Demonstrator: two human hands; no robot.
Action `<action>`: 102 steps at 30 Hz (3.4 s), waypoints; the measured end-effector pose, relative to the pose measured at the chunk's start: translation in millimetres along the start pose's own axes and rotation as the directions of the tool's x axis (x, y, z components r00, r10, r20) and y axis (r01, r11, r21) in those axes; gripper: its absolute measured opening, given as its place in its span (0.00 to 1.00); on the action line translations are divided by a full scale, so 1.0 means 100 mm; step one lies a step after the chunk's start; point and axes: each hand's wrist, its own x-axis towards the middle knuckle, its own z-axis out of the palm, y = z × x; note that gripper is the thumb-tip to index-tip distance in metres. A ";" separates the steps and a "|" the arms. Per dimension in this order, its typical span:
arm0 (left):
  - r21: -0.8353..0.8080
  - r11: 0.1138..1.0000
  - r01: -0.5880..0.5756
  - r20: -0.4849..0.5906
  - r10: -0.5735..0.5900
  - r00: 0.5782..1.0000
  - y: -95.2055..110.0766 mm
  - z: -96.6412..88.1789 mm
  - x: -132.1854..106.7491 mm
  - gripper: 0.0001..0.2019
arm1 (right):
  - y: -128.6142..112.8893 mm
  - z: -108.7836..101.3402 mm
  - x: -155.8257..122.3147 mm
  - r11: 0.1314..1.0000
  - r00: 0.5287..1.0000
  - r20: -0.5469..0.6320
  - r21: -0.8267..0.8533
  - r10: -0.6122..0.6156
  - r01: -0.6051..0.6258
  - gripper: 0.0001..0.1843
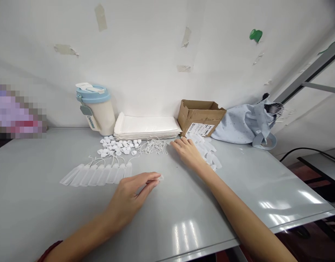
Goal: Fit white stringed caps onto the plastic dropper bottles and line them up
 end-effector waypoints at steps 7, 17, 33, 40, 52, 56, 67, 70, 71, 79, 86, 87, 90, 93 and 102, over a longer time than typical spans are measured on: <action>-0.209 0.942 0.262 -0.032 -0.275 0.961 0.09 -0.16 0.11 0.06 | -0.18 -0.26 -0.11 0.703 0.902 -0.315 0.711 0.295 0.019 0.07; -0.316 0.820 0.478 -0.097 -0.529 0.843 0.09 -0.27 0.14 0.10 | -0.56 -0.54 -0.23 -0.365 0.901 0.368 0.891 0.230 -0.270 0.11; -0.431 0.771 0.469 0.011 -0.516 0.857 0.07 -0.24 0.11 0.09 | -0.74 -0.59 -0.27 -0.457 0.893 0.427 0.828 0.141 -0.324 0.12; -0.465 0.744 0.480 0.031 -0.529 0.848 0.02 -0.20 0.09 0.13 | -0.84 -0.57 -0.30 -0.478 0.883 0.457 0.802 0.106 -0.358 0.15; -0.501 0.740 0.449 0.124 -0.452 0.883 0.10 -0.17 0.11 0.09 | -1.00 -0.58 -0.35 -0.472 0.917 0.388 0.828 0.092 -0.303 0.13; -0.375 0.856 0.356 0.023 -0.375 0.927 0.10 -0.17 0.09 0.06 | -1.00 -0.58 -0.34 -0.516 0.927 0.373 0.799 0.026 -0.307 0.16; 0.061 0.998 -0.022 -0.172 0.033 0.985 0.09 -0.17 0.01 0.07 | -0.96 -0.56 -0.31 -0.761 0.930 0.318 0.553 -0.183 -0.339 0.17; 0.144 0.985 -0.090 -0.203 0.119 0.972 0.12 -0.17 -0.01 0.08 | -0.97 -0.57 -0.31 -0.780 0.914 0.344 0.503 -0.214 -0.372 0.17; 0.158 0.983 -0.094 -0.204 0.126 0.971 0.12 -0.17 -0.01 0.09 | -0.97 -0.57 -0.31 -0.783 0.911 0.348 0.494 -0.220 -0.378 0.17; 0.199 0.959 -0.201 -0.180 0.238 0.954 0.10 -0.16 0.00 0.11 | -0.97 -0.55 -0.32 -0.808 0.910 0.359 0.462 -0.207 -0.365 0.15; 0.254 0.906 -0.337 -0.077 0.367 0.927 0.04 -0.15 0.03 0.12 | -0.95 -0.53 -0.32 -0.801 0.920 0.367 0.505 -0.139 -0.322 0.14; 0.264 0.904 -0.337 -0.064 0.364 0.929 0.04 -0.15 0.04 0.13 | -0.95 -0.52 -0.32 -0.793 0.920 0.369 0.517 -0.133 -0.322 0.14; 0.281 0.904 -0.323 -0.047 0.349 0.936 0.02 -0.14 0.03 0.15 | -0.94 -0.50 -0.32 -0.756 0.921 0.368 0.565 -0.128 -0.331 0.16; 0.282 0.904 -0.321 0.000 0.334 0.943 0.01 -0.15 0.02 0.16 | -0.94 -0.52 -0.31 -0.698 0.924 0.366 0.634 -0.108 -0.333 0.17; 0.474 0.770 -0.427 0.142 0.411 0.900 0.00 -0.13 0.03 0.18 | -0.97 -0.54 -0.33 -0.387 0.917 0.388 0.862 0.088 -0.327 0.17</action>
